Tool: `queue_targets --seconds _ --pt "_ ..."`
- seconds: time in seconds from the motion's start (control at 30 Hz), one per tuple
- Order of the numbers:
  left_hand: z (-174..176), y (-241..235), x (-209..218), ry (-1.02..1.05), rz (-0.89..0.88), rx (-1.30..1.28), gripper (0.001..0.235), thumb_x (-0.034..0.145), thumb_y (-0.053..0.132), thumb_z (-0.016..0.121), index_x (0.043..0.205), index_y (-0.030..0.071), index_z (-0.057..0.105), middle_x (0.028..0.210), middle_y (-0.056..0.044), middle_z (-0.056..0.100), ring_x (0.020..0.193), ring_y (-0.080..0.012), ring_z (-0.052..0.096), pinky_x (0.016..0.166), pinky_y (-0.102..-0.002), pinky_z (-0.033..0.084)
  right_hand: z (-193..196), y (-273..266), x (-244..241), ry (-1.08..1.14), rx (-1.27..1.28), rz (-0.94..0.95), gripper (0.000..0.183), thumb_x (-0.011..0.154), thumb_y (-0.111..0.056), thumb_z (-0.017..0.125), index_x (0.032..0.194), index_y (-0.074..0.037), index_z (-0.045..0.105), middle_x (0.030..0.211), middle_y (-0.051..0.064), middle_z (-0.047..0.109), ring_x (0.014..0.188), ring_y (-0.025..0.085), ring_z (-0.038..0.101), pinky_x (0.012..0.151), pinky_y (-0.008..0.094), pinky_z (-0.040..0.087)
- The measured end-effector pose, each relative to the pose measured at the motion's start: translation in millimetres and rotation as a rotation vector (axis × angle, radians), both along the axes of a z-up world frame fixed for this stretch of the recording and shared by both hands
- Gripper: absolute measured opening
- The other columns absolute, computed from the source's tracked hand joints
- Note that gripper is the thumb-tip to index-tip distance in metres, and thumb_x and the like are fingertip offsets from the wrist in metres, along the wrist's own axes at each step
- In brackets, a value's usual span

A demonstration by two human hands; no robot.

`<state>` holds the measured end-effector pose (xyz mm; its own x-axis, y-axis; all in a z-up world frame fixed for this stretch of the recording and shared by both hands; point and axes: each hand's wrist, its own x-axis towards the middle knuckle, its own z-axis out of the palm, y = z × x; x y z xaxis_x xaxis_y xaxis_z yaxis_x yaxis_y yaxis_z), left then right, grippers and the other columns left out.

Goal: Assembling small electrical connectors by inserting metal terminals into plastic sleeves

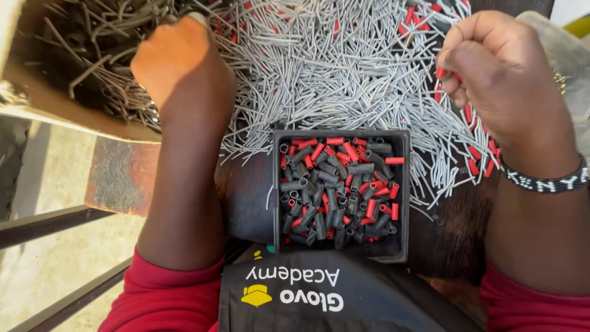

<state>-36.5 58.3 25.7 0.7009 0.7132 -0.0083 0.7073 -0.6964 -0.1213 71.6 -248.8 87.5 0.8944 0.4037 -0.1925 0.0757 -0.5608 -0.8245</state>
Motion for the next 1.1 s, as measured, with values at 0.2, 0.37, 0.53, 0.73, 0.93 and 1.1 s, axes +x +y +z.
queue_targets --seconds 0.2,0.37,0.53,0.73,0.93,1.1 --pt "-2.0 0.9 -1.0 -0.098 -0.062 -0.007 0.025 0.079 0.021 0.077 0.103 0.017 0.074 0.091 -0.017 0.076 0.082 -0.045 0.075 0.063 -0.054 0.061 28.8 11.0 -32.0 0.197 0.075 0.329 0.006 0.093 0.002 0.062 0.095 0.0 0.057 0.08 0.013 0.067 0.069 0.017 0.061 0.061 0.027 0.054" --pt "-5.5 -1.9 -9.5 -0.334 -0.165 0.196 0.008 0.081 0.03 0.074 0.074 0.026 0.073 0.069 -0.011 0.071 0.061 -0.0411 0.073 0.048 -0.05 0.057 32.0 17.5 -59.8 0.148 0.011 0.568 0.028 0.097 -0.016 0.06 0.121 -0.003 0.061 0.101 0.008 0.073 0.093 0.013 0.074 0.085 0.025 0.062" --pt "33.8 -32.6 -24.3 -0.563 -0.42 -0.043 0.033 0.095 0.027 0.066 0.064 0.018 0.058 0.056 -0.007 0.06 0.048 -0.0408 0.059 0.045 -0.05 0.043 40.4 15.7 -65.5 0.06 0.035 0.684 0.035 0.101 -0.015 0.049 0.133 -0.005 0.059 0.117 0.006 0.075 0.107 0.012 0.076 0.093 0.026 0.06" --pt "62.9 -56.3 -27.5 -0.428 -0.822 -1.241 0.016 0.08 0.0 0.065 0.088 0.013 0.071 0.073 0.004 0.068 0.061 -0.0033 0.058 0.053 -0.019 0.047 45.0 3.5 -51.7 -0.065 -0.021 0.49 0.03 0.103 -0.005 0.049 0.128 0.001 0.063 0.109 0.012 0.076 0.095 0.016 0.075 0.089 0.027 0.06" --pt "62.3 -54.7 -22.3 -0.317 -0.863 -1.151 0.02 0.085 0.009 0.075 0.104 0.017 0.074 0.085 0.003 0.078 0.074 -0.0088 0.071 0.069 -0.028 0.055 32.4 -19.2 -16.5 -0.433 0.016 0.189 0.016 0.121 0.006 0.051 0.133 0.012 0.061 0.11 0.022 0.069 0.103 0.022 0.069 0.091 0.03 0.06" --pt "41.9 -51.4 -4.1 -0.645 -0.719 -1.047 0.015 0.091 0.013 0.077 0.106 0.014 0.076 0.087 0.003 0.074 0.055 -0.0057 0.047 0.048 -0.023 0.038 -1.0 -15.4 32.7 -0.847 -0.216 0.19 0.021 0.1 0.006 0.063 0.118 0.004 0.073 0.113 0.018 0.074 0.1 0.032 0.067 0.086 0.042 0.051"
